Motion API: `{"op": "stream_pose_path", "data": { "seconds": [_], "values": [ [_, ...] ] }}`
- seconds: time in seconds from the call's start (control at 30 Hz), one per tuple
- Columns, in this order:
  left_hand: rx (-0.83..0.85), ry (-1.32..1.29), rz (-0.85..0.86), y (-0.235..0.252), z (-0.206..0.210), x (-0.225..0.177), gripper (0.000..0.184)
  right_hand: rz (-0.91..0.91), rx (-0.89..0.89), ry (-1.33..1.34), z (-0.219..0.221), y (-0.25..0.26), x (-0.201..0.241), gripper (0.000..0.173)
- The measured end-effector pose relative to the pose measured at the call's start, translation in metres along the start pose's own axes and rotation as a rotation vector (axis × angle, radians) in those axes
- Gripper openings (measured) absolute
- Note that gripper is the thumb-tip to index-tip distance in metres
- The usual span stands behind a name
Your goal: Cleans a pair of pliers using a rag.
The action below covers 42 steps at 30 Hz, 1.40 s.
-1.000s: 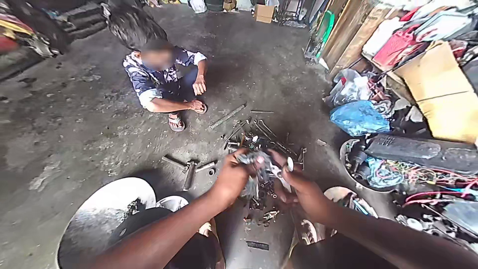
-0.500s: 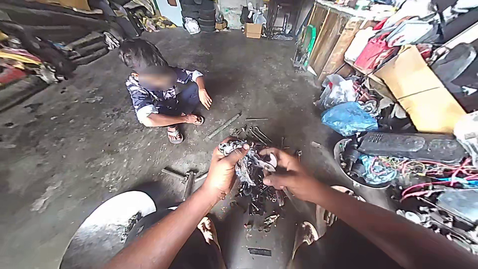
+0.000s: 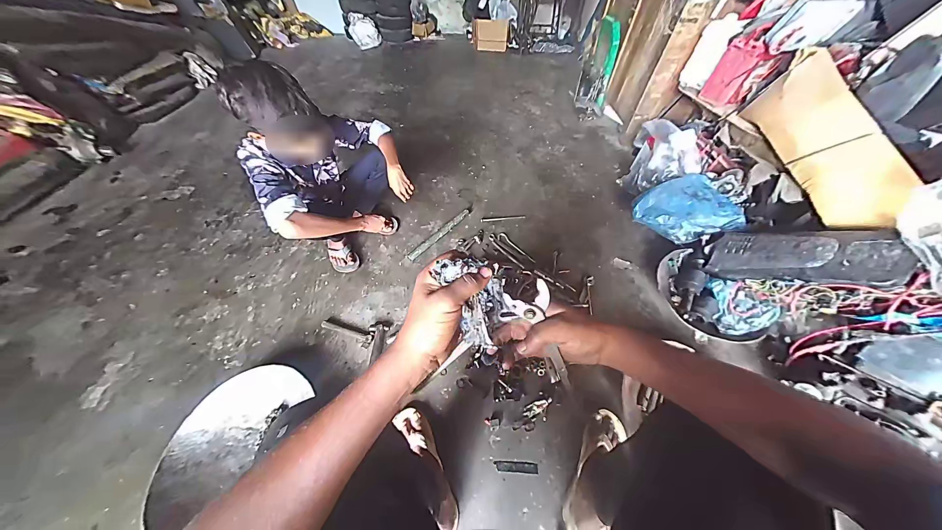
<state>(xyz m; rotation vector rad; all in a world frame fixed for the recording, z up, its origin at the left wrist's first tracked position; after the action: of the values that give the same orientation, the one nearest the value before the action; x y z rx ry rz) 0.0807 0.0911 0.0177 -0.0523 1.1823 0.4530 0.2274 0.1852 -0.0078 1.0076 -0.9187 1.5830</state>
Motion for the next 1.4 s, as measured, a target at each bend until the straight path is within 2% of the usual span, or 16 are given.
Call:
{"op": "stream_pose_path", "data": {
  "seconds": [0.17,0.27,0.37,0.4,0.53,0.63,0.73,0.83,0.97,1.03,1.13,1.17,1.27,1.33,1.37,1.4],
  "values": [
    [0.036,0.052,-0.007,0.001,-0.004,-0.001,0.015,0.084,0.181,0.152,0.021,-0.003,-0.014,0.067],
    [0.053,0.081,-0.035,0.0,-0.004,-0.002,0.015,0.162,0.072,0.13,0.013,-0.004,-0.017,0.058],
    [0.035,0.07,-0.03,0.002,-0.004,-0.003,0.014,0.155,0.069,0.144,0.014,-0.001,-0.015,0.032],
    [0.01,0.061,-0.028,0.002,-0.006,-0.005,0.013,0.137,0.094,0.117,0.018,0.0,-0.016,0.03],
    [-0.063,0.023,0.011,0.004,-0.025,-0.016,0.011,0.18,0.262,-0.003,0.039,-0.002,-0.021,0.038],
    [-0.074,0.077,0.054,0.003,-0.032,-0.019,0.014,0.16,0.229,0.048,0.032,-0.004,-0.022,0.047],
    [-0.05,0.268,0.107,0.002,-0.043,-0.021,0.021,0.107,0.14,0.133,0.013,-0.008,-0.011,0.055],
    [-0.032,0.359,-0.034,0.001,-0.043,-0.01,0.022,0.02,0.064,0.106,-0.004,-0.014,0.006,0.064],
    [0.014,0.267,-0.289,-0.002,-0.031,0.017,0.026,-0.077,0.07,0.17,-0.011,-0.018,0.022,0.066],
    [0.082,0.186,-0.373,-0.004,-0.018,0.025,0.032,-0.125,0.108,0.21,-0.011,-0.018,0.026,0.065],
    [0.258,0.038,-0.445,-0.008,0.01,0.031,0.056,-0.181,0.104,0.18,-0.009,-0.017,0.032,0.061],
    [0.289,-0.021,-0.458,-0.011,0.019,0.031,0.058,-0.195,0.097,0.164,-0.009,-0.017,0.033,0.06],
    [0.388,-0.145,-0.436,-0.017,0.026,0.032,0.049,-0.218,0.087,0.148,-0.012,-0.017,0.032,0.058],
    [0.464,-0.188,-0.393,-0.017,0.022,0.034,0.036,-0.237,0.086,0.141,-0.014,-0.02,0.033,0.059],
    [0.524,-0.179,-0.389,-0.017,0.021,0.034,0.046,-0.252,0.088,0.143,-0.015,-0.021,0.034,0.059],
    [0.581,-0.158,-0.397,-0.017,0.023,0.034,0.067,-0.268,0.079,0.154,-0.016,-0.021,0.035,0.058]
  ]
}}
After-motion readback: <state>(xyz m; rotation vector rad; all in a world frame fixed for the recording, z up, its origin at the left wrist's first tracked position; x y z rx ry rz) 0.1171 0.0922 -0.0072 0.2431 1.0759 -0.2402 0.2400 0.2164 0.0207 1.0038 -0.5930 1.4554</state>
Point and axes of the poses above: each hand's wrist, its own y-axis towards the middle knuckle, its own z-axis out of the palm, x = y × z, the point moved 5 cm from there along y, towards the middle knuckle, and after that the axes turned 12 degrees about x, right-handed, at the moved point
